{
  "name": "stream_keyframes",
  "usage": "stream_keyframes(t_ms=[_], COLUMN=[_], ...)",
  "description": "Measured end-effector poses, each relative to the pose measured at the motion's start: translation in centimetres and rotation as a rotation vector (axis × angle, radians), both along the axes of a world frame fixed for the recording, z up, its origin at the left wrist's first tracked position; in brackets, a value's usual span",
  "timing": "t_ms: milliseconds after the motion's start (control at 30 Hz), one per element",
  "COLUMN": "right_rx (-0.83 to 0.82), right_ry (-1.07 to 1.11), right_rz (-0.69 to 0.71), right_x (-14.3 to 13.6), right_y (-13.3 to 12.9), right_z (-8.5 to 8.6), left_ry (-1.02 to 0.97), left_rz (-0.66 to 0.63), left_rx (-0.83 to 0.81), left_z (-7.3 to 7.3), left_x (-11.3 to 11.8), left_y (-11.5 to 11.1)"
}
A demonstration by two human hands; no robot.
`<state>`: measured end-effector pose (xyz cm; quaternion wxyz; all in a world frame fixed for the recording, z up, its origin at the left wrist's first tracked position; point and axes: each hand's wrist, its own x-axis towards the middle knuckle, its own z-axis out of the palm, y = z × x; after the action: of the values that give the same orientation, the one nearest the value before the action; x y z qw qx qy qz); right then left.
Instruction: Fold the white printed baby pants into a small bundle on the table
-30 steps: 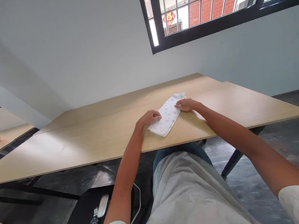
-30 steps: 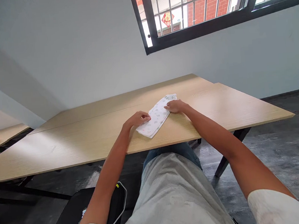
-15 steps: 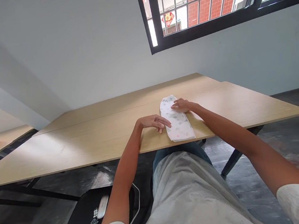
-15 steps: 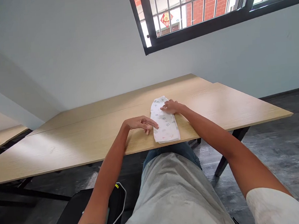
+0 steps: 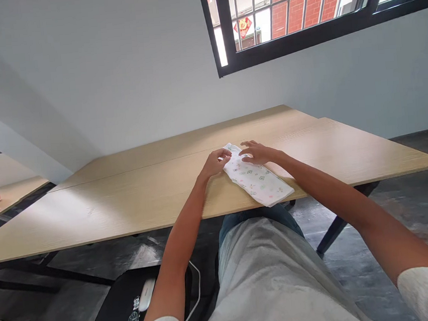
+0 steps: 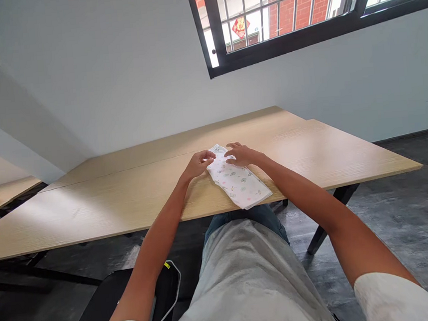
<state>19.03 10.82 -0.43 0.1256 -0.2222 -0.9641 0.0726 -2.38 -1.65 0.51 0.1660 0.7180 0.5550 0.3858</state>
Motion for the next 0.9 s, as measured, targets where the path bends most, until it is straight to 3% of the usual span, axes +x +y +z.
stream_keyframes(t_ms=[100, 233, 333, 567, 767, 900], right_rx=[0.023, 0.033, -0.022, -0.087, -0.089, -0.076], right_ry=[0.092, 0.103, 0.0, -0.2, -0.273, -0.26], right_rz=[0.145, 0.249, 0.255, 0.091, -0.076, -0.118], right_x=[0.6, 0.6, 0.3, 0.5, 0.6, 0.7], right_y=[0.3, -0.1, -0.6, -0.8, -0.3, 0.0], right_z=[0.5, 1.1, 1.3, 1.9, 1.6, 1.4], left_ry=[0.256, 0.472, 0.508, 0.499, 0.556, 0.584], left_rz=[0.05, 0.031, 0.058, 0.143, 0.238, 0.293], left_rx=[0.063, -0.069, -0.157, -0.283, -0.29, -0.282], left_z=[-1.0, -1.5, -1.6, -1.9, -2.2, -2.0], left_x=[0.1, 0.8, 0.7, -0.4, -0.7, -0.8], left_y=[0.5, 0.6, 0.7, 1.1, 1.4, 1.2])
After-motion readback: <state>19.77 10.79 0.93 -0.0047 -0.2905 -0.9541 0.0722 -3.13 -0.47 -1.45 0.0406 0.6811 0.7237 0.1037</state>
